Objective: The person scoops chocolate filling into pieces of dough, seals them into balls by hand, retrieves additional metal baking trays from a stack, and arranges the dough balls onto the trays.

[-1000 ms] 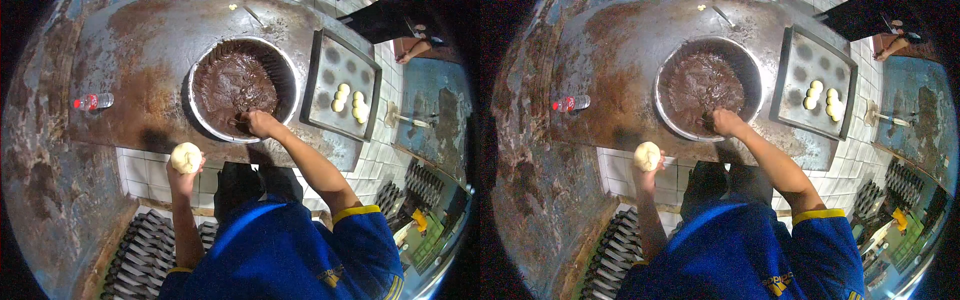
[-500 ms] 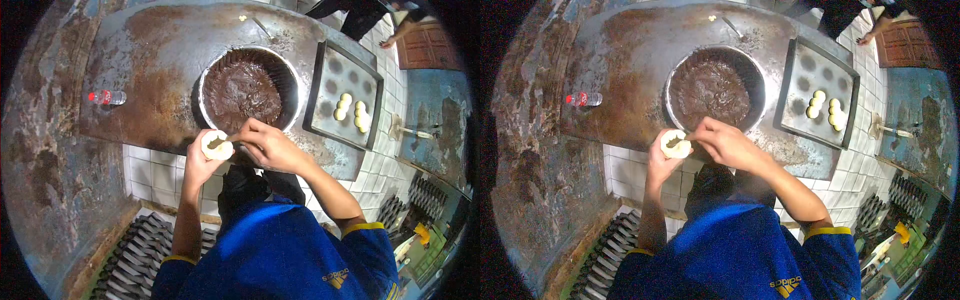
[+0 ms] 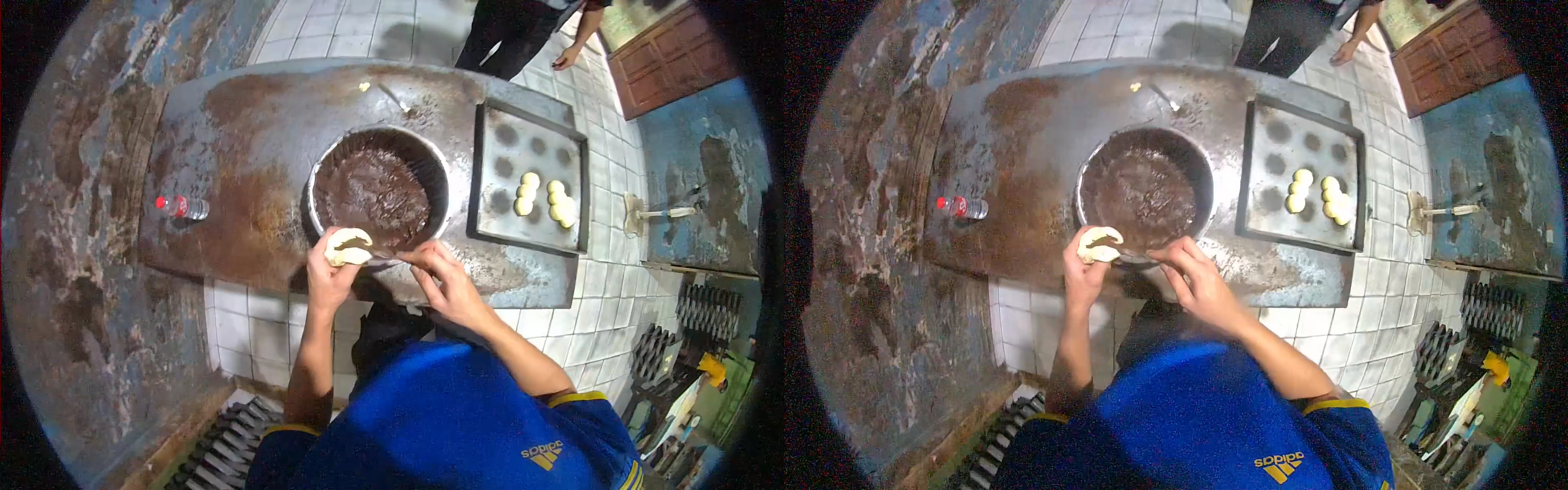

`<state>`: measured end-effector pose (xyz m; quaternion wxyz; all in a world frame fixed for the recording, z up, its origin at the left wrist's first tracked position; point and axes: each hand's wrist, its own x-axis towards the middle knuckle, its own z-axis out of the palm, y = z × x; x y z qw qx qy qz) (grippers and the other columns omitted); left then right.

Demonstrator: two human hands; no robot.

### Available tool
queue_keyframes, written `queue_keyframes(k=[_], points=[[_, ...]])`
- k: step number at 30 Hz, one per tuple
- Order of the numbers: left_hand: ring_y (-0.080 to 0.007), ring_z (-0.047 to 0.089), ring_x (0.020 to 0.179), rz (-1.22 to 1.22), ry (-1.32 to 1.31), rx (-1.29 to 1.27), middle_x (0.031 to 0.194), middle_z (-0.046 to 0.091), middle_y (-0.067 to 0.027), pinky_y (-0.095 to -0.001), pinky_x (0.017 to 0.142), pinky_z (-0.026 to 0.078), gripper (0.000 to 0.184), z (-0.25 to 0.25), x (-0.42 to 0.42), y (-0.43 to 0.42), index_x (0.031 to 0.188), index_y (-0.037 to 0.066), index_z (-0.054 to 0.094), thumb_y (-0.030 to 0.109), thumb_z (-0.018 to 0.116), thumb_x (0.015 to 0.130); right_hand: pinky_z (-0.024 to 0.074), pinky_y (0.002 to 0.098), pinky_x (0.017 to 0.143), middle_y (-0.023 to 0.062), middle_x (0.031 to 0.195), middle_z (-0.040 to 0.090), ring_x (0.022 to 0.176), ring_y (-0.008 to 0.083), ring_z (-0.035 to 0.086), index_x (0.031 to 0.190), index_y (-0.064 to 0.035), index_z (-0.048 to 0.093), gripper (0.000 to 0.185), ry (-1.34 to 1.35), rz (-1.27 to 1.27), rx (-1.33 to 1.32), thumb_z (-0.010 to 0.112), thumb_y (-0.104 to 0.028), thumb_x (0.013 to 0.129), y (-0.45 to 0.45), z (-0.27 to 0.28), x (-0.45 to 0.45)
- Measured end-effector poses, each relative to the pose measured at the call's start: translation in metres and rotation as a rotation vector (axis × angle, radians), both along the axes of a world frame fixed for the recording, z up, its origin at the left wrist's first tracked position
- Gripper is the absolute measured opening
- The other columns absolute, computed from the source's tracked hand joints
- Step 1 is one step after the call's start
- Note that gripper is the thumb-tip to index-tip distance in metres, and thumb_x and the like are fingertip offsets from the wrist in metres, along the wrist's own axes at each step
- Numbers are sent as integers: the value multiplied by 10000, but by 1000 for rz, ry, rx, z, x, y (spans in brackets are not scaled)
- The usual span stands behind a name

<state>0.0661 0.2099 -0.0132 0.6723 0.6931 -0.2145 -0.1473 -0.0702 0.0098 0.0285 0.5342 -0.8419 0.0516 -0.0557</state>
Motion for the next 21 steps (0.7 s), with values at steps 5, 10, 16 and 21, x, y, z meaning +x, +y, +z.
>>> queue_keyframes(k=[5, 10, 16, 21], points=[[-122, 725, 825, 43, 286, 19, 989, 767, -89, -230, 653, 525, 283, 4, -10, -3, 1210, 10, 618, 22, 685, 936, 518, 378, 957, 187, 1120, 700, 1081, 293, 680, 1259, 15, 640, 287, 307, -435, 304, 571, -191, 1072, -30, -135, -73], [-108, 722, 784, -68, 313, 76, 976, 775, -67, -227, 632, 521, 277, 0, -57, -5, 1208, 39, 637, 69, 721, 946, 519, 436, 967, 205, 1138, 716, 1081, 305, 682, 1274, 3, 654, 365, 380, -471, 165, 600, -261, 1028, -96, -299, -138], [-127, 735, 918, -241, 346, 227, 1051, 761, -56, -289, 809, 600, 368, 10, -114, -14, 1251, 6, 652, -6, 743, 895, 449, 449, 1150, 248, 1395, 624, 1328, 376, 582, 1423, -21, 621, 671, 276, -123, -36, 734, -471, 938, -103, -139, -108], [-105, 690, 985, -409, 332, 354, 1122, 742, -38, -297, 852, 578, 458, 21, -144, -25, 1282, 1, 652, 98, 817, 866, 462, 441, 1141, 180, 1449, 542, 1345, 312, 556, 1566, -69, 472, 882, 23, 396, 168, 862, -427, 861, -73, 16, -106]])
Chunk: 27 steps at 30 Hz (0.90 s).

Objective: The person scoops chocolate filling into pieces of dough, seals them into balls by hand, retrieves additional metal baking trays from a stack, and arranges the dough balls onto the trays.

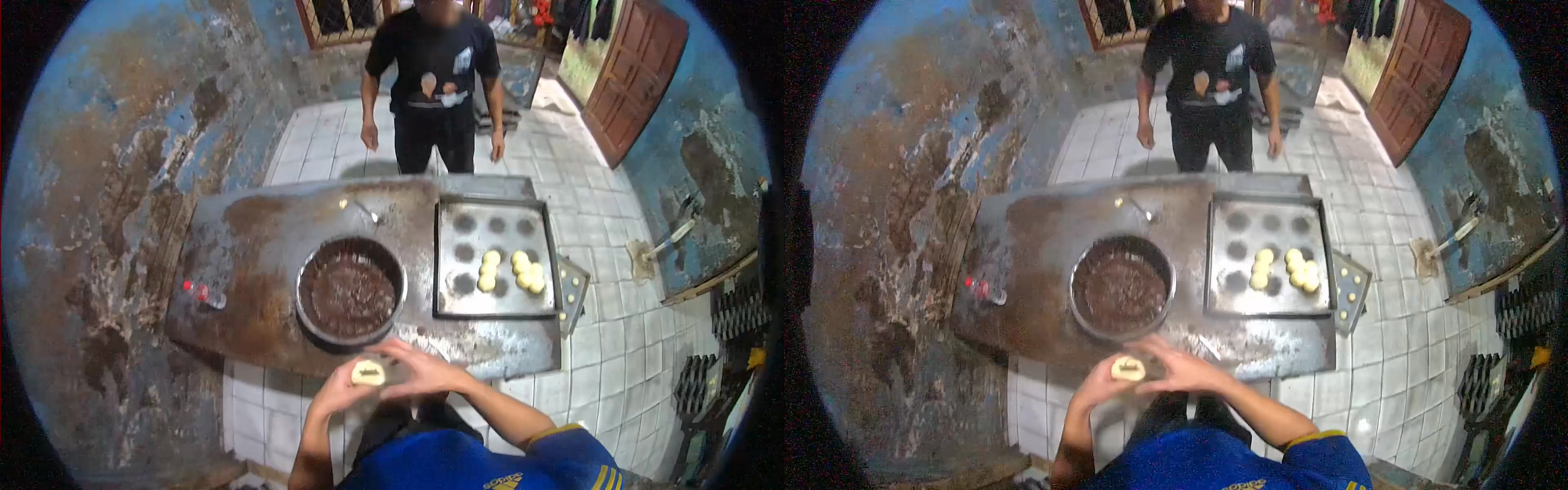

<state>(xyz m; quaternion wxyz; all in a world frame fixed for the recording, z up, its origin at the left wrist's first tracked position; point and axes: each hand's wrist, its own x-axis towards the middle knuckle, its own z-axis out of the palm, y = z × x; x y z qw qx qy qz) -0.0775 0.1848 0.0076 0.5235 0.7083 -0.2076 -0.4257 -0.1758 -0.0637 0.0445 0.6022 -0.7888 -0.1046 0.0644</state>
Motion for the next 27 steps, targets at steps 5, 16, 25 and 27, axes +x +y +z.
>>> queue_keyframes(k=[5, 16, 25, 27], points=[[-141, 667, 1071, -308, -130, 19, 1161, 731, -74, -349, 948, 545, 602, 19, 2, -18, 1326, 4, 624, 212, 855, 810, 535, 442, 1021, 174, 1213, 660, 1161, 334, 665, 1336, -32, 671, 654, -88, -117, -140, 896, -355, 814, 9, 19, -12], [-92, 619, 1036, -82, 191, -399, 1141, 673, -12, -285, 927, 506, 366, 60, 2, -40, 1285, 13, 612, 170, 744, 981, 590, 297, 814, 60, 1158, 686, 948, 134, 696, 1279, 9, 661, 300, 225, -520, 581, 729, -102, 1008, 30, 58, -26], [-147, 668, 991, -16, 253, -490, 1143, 680, -78, -293, 861, 560, 394, 78, 56, 11, 1270, -13, 592, 139, 553, 908, 558, 423, 965, 145, 1233, 615, 1153, 334, 649, 1369, -62, 641, 683, -432, -379, -454, 918, -269, 781, 90, 121, 35], [-143, 662, 973, -16, 338, -537, 1141, 676, -79, -288, 837, 555, 399, 89, 69, 23, 1275, -4, 583, 159, 531, 915, 560, 403, 945, 126, 1205, 636, 1116, 281, 671, 1300, -54, 696, 557, -363, -411, -369, 896, -245, 817, 102, 125, 42]])
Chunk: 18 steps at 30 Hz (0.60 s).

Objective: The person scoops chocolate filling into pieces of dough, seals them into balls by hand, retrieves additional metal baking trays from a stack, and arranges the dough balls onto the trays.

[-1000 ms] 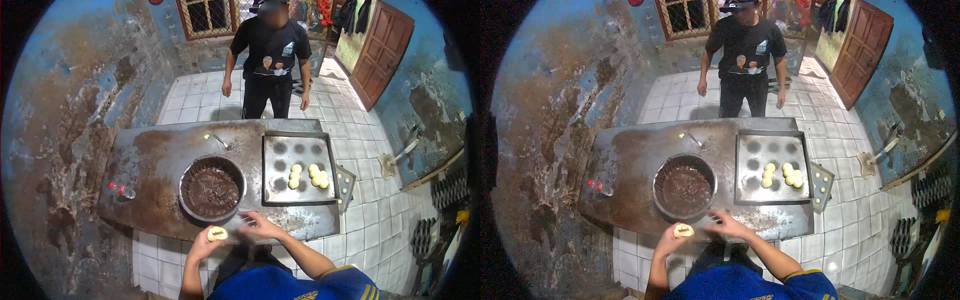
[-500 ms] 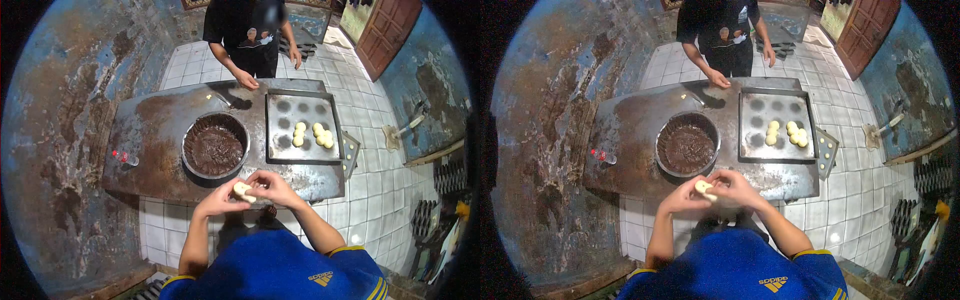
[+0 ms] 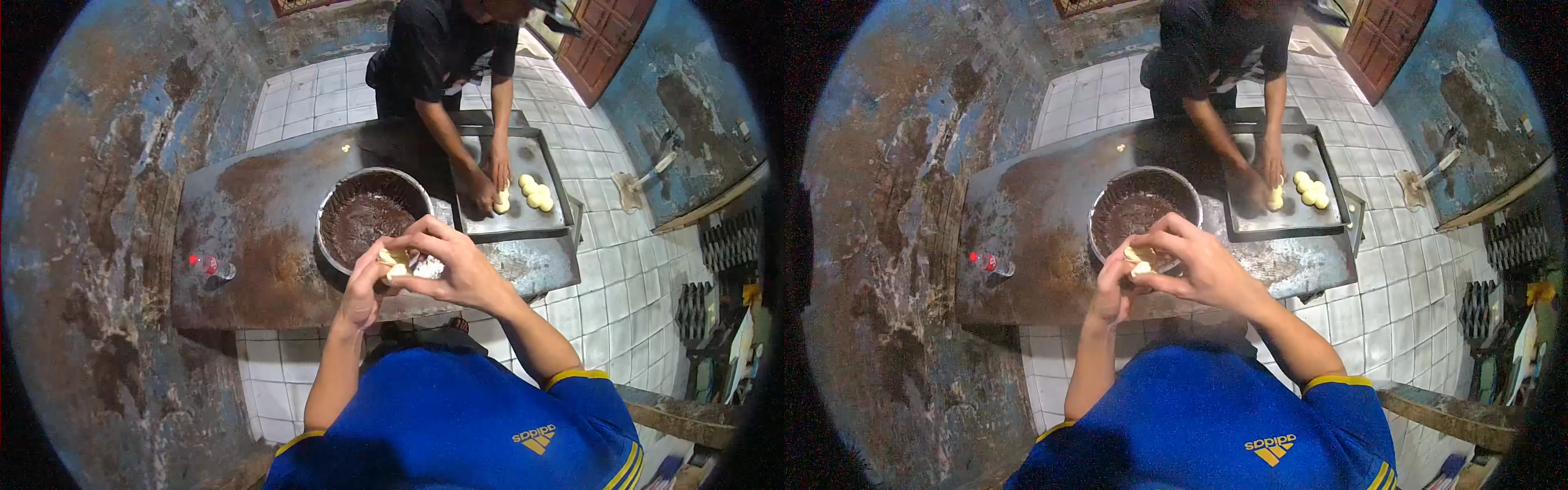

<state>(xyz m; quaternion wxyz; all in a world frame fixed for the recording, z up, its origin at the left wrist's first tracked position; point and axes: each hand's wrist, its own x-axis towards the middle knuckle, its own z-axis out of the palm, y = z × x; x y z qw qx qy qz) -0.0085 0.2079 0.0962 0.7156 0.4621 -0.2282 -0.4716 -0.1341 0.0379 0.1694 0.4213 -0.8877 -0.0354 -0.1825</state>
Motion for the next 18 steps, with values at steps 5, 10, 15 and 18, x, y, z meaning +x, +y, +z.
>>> queue_keyframes(k=[5, 10, 15, 18], points=[[-155, 657, 1031, -25, 145, -40, 1155, 666, -99, -294, 907, 542, 419, -4, 23, 28, 1298, 14, 534, 214, 483, 933, 559, 341, 861, 106, 1115, 650, 1005, 199, 676, 1248, -37, 735, 446, 54, -32, 227, 873, -201, 857, 29, -11, 17], [-73, 615, 900, -12, 97, -55, 1111, 668, -48, -206, 696, 480, 400, 6, 33, 38, 1319, 58, 538, 232, 500, 961, 544, 315, 778, 92, 1059, 632, 894, 193, 641, 1136, 1, 681, 474, 63, -115, 65, 921, -234, 801, 58, -11, 39], [-47, 567, 860, -75, 113, -97, 1082, 649, -13, -199, 686, 442, 403, 6, 51, 59, 1326, 66, 538, 255, 585, 973, 574, 299, 793, 68, 982, 698, 901, 132, 704, 1115, 22, 664, 263, 98, -124, 335, 783, -126, 934, 66, -11, 45], [-41, 553, 858, -50, -167, -25, 1050, 639, 4, -201, 712, 444, 407, 16, 54, 61, 1300, 66, 558, 289, 677, 981, 597, 312, 787, 108, 1041, 702, 896, 149, 698, 1149, 31, 680, 259, 53, -167, 516, 739, -134, 959, 76, -18, 45]])
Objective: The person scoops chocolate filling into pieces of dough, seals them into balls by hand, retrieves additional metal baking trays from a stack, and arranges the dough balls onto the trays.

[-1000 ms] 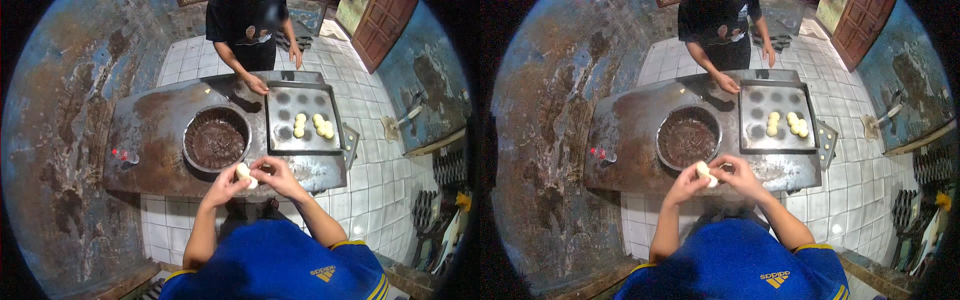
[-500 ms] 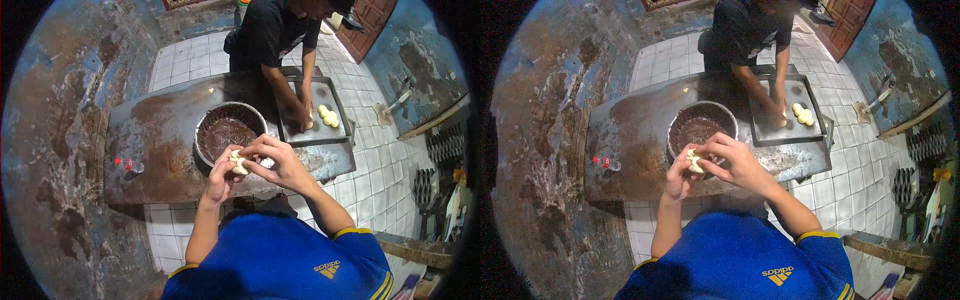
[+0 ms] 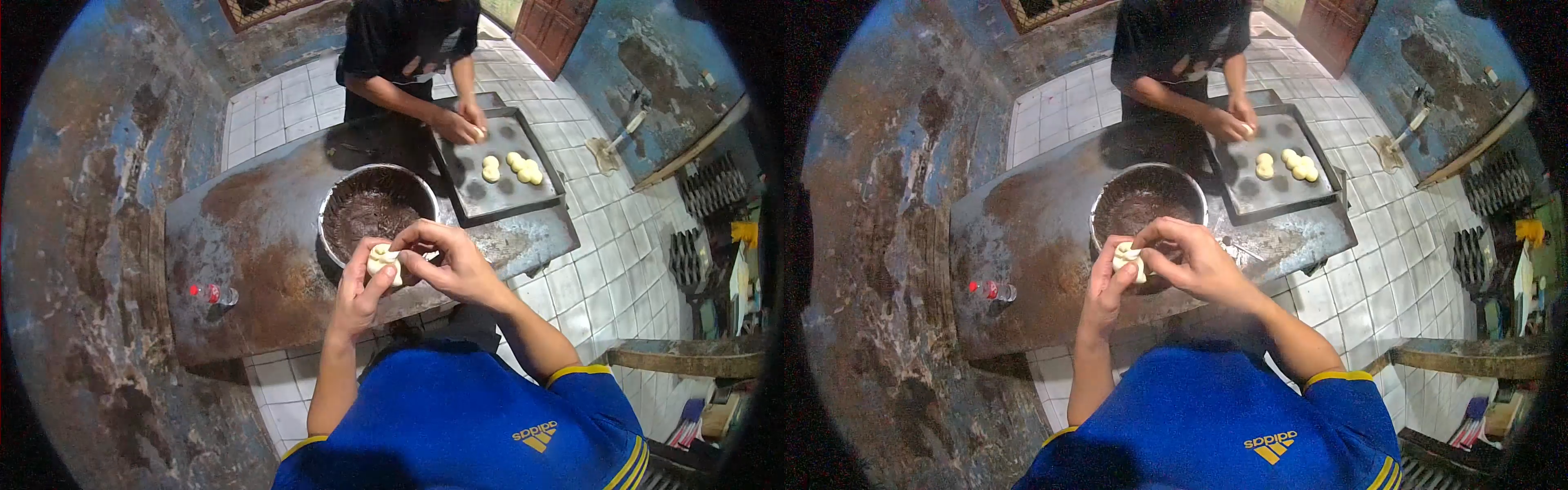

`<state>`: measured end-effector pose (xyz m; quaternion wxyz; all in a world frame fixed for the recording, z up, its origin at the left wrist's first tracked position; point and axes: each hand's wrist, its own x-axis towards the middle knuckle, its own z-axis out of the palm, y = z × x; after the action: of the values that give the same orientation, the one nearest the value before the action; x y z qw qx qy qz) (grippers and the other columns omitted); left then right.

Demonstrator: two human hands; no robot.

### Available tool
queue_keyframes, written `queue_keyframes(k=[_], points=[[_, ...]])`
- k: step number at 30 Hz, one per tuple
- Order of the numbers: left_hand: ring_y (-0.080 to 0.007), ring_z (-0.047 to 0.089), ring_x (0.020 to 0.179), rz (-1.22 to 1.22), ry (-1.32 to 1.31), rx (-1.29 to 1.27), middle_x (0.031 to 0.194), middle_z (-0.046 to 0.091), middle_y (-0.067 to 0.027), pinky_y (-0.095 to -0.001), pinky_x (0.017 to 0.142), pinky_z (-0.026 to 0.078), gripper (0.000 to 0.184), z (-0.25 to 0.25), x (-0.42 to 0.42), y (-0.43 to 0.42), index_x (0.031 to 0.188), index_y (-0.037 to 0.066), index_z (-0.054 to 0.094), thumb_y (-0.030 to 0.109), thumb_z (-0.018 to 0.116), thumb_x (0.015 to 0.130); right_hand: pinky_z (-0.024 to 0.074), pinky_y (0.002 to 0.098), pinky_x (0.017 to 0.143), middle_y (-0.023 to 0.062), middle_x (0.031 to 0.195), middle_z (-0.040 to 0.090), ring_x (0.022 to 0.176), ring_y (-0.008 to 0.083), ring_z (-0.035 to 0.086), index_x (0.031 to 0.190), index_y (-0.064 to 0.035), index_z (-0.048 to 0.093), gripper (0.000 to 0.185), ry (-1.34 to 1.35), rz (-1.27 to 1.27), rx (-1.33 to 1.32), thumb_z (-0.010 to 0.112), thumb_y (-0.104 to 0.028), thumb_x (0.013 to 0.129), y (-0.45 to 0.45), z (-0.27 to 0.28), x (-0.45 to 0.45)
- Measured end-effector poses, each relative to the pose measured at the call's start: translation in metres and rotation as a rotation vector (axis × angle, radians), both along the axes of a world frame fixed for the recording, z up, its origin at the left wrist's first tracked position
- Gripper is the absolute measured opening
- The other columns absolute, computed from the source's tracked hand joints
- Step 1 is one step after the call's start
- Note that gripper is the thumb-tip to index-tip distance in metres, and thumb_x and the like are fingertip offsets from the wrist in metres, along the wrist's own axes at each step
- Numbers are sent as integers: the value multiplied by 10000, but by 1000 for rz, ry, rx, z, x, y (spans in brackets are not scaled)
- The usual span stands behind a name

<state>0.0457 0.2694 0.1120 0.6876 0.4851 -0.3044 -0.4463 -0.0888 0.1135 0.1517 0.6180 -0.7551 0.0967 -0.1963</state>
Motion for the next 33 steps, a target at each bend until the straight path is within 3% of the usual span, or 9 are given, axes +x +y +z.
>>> queue_keyframes(k=[2, 5, 10, 13, 18, 20, 24, 28, 33], points=[[-54, 580, 894, 21, -131, -10, 1042, 651, -6, -225, 774, 480, 372, -3, 3, -2, 1248, 62, 596, 301, 692, 979, 603, 315, 793, 111, 1129, 669, 961, 154, 684, 1270, 11, 661, 344, 69, 7, 149, 724, -127, 961, 5, 3, -3], [-58, 592, 937, 59, -31, -22, 1041, 667, -18, -243, 825, 491, 343, -7, 4, -2, 1213, 44, 616, 290, 677, 981, 584, 365, 845, 142, 1305, 543, 1096, 231, 639, 1506, -97, 550, 666, 32, -32, -292, 814, -214, 905, 11, 27, -7], [-37, 579, 852, 70, 82, -69, 1011, 665, -16, -204, 734, 472, 322, -1, -2, -8, 1204, 26, 611, 265, 645, 990, 570, 381, 877, 131, 1202, 614, 1059, 254, 645, 1417, -111, 666, 636, -147, -52, -680, 885, -247, 836, 14, 2, 4], [4, 445, 607, 43, 310, 62, 933, 640, 20, -165, 496, 280, 330, 7, 5, -7, 1286, 71, 548, 249, 621, 1018, 566, 351, 835, 89, 1041, 654, 942, 225, 684, 1253, -50, 767, 337, -166, -124, -434, 792, -191, 948, 9, -10, 9], [10, 470, 620, 202, 100, -65, 864, 679, -10, -166, 514, 300, 344, 29, -2, -18, 1271, 70, 561, 163, 734, 988, 584, 283, 786, 38, 1134, 679, 964, 122, 674, 1269, -15, 737, 288, -106, -93, 295, 734, -136, 1007, -3, -30, 12], [-1, 519, 638, 308, -316, 0, 864, 696, -34, -161, 550, 365, 303, 35, 1, -30, 1221, 54, 588, 133, 752, 979, 602, 236, 772, 51, 1189, 687, 990, 104, 682, 1318, -35, 670, 337, -64, 14, 1044, 736, -127, 1000, 0, -28, 9], [-117, 645, 926, 320, -552, -119, 1057, 687, -110, -281, 849, 536, 368, 59, -1, -65, 1193, 1, 583, 103, 758, 885, 616, 248, 796, 31, 1256, 663, 1075, 141, 684, 1307, -130, 593, 385, -319, 228, 1210, 742, -46, 963, 2, -37, 7], [-154, 645, 998, 69, -202, -378, 1027, 670, -93, -358, 1022, 512, 303, 78, -40, -129, 1122, -2, 569, 32, 687, 845, 547, 331, 996, 48, 1321, 657, 1188, 141, 638, 1427, -51, 578, 573, -497, -263, 721, 820, -105, 911, -25, -39, 10], [-166, 680, 999, 163, -246, -414, 964, 687, -69, -446, 1135, 444, 393, 74, -74, -193, 1155, 36, 535, 30, 721, 809, 512, 323, 1036, 73, 1248, 716, 1149, 137, 652, 1329, 68, 654, 514, -517, -174, 571, 843, -168, 913, -100, -21, -30]])
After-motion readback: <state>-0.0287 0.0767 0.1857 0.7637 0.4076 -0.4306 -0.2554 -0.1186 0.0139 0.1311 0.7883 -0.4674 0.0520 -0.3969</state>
